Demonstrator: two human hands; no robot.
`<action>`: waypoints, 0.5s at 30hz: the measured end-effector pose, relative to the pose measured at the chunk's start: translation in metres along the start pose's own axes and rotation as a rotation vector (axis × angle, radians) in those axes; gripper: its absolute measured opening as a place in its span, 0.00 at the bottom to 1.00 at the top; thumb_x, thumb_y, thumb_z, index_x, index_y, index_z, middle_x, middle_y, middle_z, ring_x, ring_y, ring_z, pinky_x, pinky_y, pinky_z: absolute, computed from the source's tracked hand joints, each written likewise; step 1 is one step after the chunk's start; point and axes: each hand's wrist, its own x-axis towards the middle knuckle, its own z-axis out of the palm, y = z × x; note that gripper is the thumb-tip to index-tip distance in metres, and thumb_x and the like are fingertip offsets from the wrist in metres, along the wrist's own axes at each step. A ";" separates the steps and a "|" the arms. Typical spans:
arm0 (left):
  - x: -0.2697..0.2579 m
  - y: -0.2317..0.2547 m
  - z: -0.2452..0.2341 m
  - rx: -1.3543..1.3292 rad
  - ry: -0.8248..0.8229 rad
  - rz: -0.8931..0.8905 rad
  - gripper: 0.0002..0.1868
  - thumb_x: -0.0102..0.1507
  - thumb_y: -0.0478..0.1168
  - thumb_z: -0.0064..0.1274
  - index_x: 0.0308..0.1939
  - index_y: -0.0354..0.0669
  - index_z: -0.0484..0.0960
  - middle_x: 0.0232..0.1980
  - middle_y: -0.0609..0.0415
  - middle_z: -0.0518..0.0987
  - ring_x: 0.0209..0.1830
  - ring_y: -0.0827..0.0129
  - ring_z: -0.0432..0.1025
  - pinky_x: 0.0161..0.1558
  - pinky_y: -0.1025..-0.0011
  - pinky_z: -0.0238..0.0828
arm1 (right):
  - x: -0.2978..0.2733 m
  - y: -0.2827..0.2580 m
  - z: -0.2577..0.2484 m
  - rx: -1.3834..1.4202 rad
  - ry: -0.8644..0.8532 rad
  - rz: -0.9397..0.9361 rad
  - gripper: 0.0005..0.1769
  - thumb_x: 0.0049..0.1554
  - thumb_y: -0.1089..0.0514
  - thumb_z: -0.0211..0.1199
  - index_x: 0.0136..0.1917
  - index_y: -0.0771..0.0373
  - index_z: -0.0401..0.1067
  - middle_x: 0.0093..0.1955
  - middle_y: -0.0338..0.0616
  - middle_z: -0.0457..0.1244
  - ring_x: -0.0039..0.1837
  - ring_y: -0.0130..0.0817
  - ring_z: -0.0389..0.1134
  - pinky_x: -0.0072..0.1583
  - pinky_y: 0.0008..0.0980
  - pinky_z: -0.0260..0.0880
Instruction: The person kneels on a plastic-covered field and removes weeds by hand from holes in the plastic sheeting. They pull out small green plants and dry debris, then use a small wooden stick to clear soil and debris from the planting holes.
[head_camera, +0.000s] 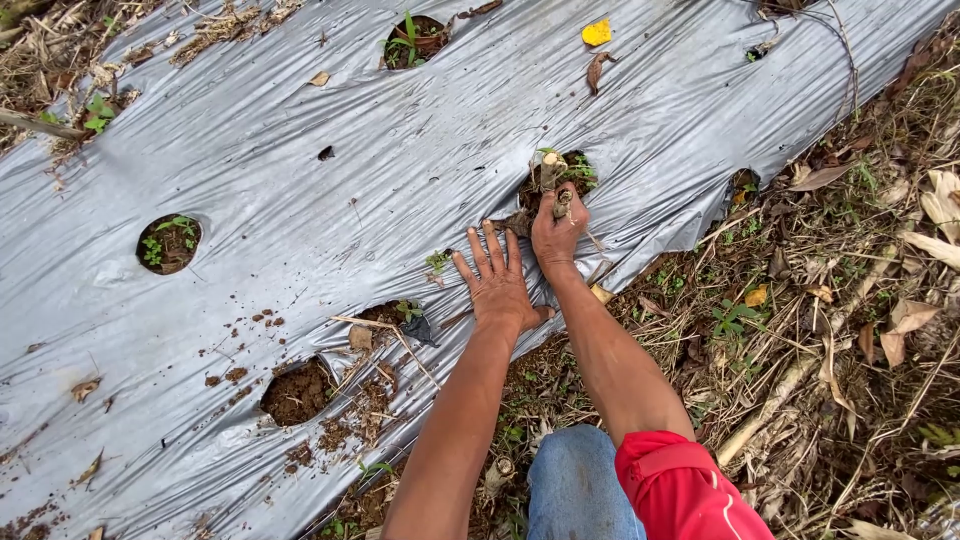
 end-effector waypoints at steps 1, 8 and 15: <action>0.001 0.000 0.001 -0.001 -0.007 0.002 0.78 0.48 0.69 0.67 0.81 0.43 0.27 0.82 0.36 0.20 0.81 0.36 0.14 0.73 0.30 0.12 | 0.003 -0.006 -0.005 -0.029 -0.001 -0.015 0.12 0.58 0.59 0.55 0.32 0.57 0.63 0.25 0.43 0.54 0.30 0.41 0.58 0.39 0.34 0.61; -0.001 0.001 -0.004 -0.007 -0.018 -0.004 0.77 0.48 0.69 0.66 0.81 0.43 0.27 0.82 0.37 0.20 0.81 0.36 0.14 0.73 0.30 0.12 | -0.010 0.050 0.016 0.002 0.077 0.114 0.16 0.54 0.59 0.59 0.26 0.60 0.62 0.22 0.47 0.55 0.29 0.38 0.57 0.37 0.36 0.61; 0.002 0.000 -0.003 -0.013 -0.025 0.001 0.78 0.47 0.66 0.69 0.81 0.43 0.26 0.82 0.36 0.18 0.80 0.35 0.13 0.72 0.30 0.13 | -0.009 0.009 -0.001 0.012 0.018 0.064 0.13 0.60 0.59 0.56 0.34 0.65 0.65 0.29 0.55 0.56 0.36 0.53 0.62 0.45 0.40 0.63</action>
